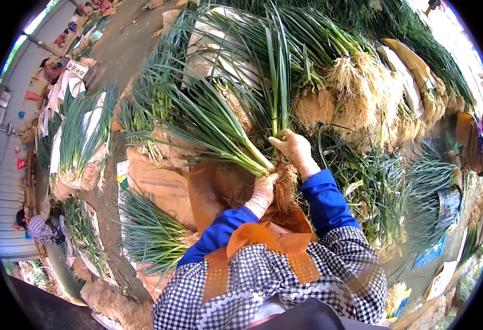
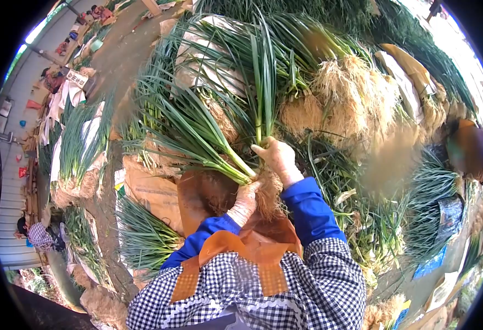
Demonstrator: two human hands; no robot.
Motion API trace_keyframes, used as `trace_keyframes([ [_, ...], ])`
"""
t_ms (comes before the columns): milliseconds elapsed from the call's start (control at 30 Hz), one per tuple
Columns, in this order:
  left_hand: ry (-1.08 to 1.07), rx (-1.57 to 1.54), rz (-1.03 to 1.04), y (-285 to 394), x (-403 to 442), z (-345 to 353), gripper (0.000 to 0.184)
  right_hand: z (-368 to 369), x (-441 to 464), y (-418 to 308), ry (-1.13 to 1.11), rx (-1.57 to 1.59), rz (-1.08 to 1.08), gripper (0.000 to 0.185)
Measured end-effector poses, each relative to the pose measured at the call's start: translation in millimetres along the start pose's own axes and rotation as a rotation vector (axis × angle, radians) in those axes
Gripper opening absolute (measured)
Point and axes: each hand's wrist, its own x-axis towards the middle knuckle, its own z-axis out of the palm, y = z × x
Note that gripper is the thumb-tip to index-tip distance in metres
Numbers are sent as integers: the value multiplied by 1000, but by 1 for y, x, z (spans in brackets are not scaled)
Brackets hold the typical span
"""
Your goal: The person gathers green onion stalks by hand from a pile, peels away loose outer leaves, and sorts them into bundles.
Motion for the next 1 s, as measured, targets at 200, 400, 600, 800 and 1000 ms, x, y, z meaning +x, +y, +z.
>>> trace_keyframes([
  [200, 12, -90, -75, 0, 6, -6, 25, 33, 6, 32, -25, 284, -9, 39],
  [400, 58, -188, -143, 18, -6, 9, 20, 12, -60, 32, -9, 206, -199, 33],
  [600, 2, -103, -6, 15, -4, 9, 20, -55, -66, 77, -438, -565, -86, 40],
  [800, -80, 30, 88, 13, -9, 12, 27, -4, 20, -8, -169, -467, -107, 43],
  [1000, -112, -354, -308, 22, -9, -3, 22, -6, 10, 9, -194, 239, 25, 31],
])
